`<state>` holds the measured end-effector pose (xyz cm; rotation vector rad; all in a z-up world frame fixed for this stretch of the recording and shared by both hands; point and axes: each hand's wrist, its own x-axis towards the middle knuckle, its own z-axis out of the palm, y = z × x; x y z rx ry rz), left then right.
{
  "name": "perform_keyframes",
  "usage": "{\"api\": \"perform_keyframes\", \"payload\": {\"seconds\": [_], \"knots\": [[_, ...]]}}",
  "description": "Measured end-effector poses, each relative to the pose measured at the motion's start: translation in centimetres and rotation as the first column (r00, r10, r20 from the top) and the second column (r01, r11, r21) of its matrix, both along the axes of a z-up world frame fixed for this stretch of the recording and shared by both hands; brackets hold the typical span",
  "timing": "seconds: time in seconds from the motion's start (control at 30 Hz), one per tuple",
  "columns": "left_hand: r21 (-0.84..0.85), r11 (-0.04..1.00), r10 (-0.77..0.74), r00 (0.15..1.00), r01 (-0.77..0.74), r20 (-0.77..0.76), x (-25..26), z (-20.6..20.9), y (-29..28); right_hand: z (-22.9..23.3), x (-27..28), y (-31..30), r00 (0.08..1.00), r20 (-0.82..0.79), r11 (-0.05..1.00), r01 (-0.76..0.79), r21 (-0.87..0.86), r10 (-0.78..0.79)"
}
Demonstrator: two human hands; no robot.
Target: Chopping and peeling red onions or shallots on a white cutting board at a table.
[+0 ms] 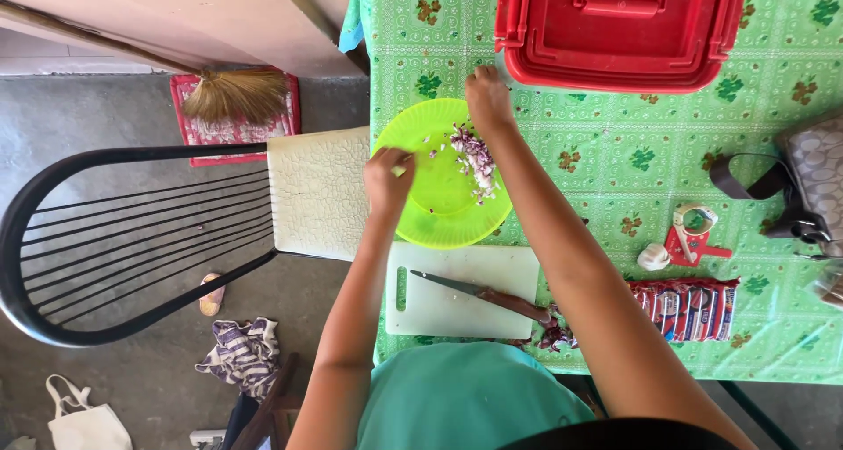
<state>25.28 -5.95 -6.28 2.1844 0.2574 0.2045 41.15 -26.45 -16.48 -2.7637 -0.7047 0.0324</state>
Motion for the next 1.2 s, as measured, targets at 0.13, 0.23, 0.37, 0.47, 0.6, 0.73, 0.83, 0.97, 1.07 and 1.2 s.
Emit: {"api": "perform_keyframes", "payload": {"seconds": [0.13, 0.23, 0.37, 0.47, 0.6, 0.73, 0.83, 0.97, 1.07, 1.2], "knots": [[0.129, 0.987, 0.111, 0.991, -0.100, -0.079, -6.1, -2.8, 5.0, -3.5, 0.8, 0.0, 1.000, 0.012, 0.998, -0.009, -0.056, 0.010], [0.114, 0.986, 0.140, 0.973, -0.121, -0.182, -9.2, -2.7, 6.6, -3.3, -0.6, -0.5, 0.983, 0.179, 0.995, -0.018, -0.096, 0.035], [-0.239, 0.936, 0.136, 0.890, -0.260, -0.436, -10.5, -3.7, 5.6, 5.1, -6.0, -0.9, 0.988, -0.153, 0.987, 0.008, 0.158, 0.016], [-0.403, 0.844, 0.109, 0.850, -0.353, -0.516, -10.7, -4.1, 4.3, 8.4, -9.6, -2.3, 0.969, -0.232, 0.927, 0.004, 0.374, 0.089], [-0.382, 0.882, 0.085, 0.891, -0.276, -0.446, -10.4, -4.1, 3.6, 4.2, -9.3, -6.5, 0.915, -0.357, 0.859, 0.329, 0.393, -0.187], [-0.384, 0.876, 0.078, 0.871, -0.292, -0.484, -10.3, -4.4, 3.7, 1.7, -6.0, -9.3, 0.978, 0.161, 0.976, 0.102, 0.191, -0.134], [-0.387, 0.872, 0.074, 0.860, -0.301, -0.504, -10.2, -4.2, 3.7, 2.0, -4.6, -9.5, 0.984, 0.170, 0.996, -0.072, 0.057, 0.062], [-0.408, 0.860, 0.075, 0.867, -0.307, -0.493, -10.3, -3.7, 3.5, 2.5, -4.4, -9.7, 0.999, 0.045, 0.990, -0.028, 0.136, 0.022], [-0.423, 0.852, 0.070, 0.869, -0.307, -0.490, -10.3, -4.1, 3.7, 2.4, -5.8, -9.4, 0.999, -0.037, 0.916, 0.027, 0.401, -0.013], [-0.425, 0.854, 0.058, 0.868, -0.299, -0.492, -10.3, -4.3, 3.7, 7.7, -9.3, -7.6, 0.974, -0.104, 0.814, -0.107, 0.571, 0.200]]}}
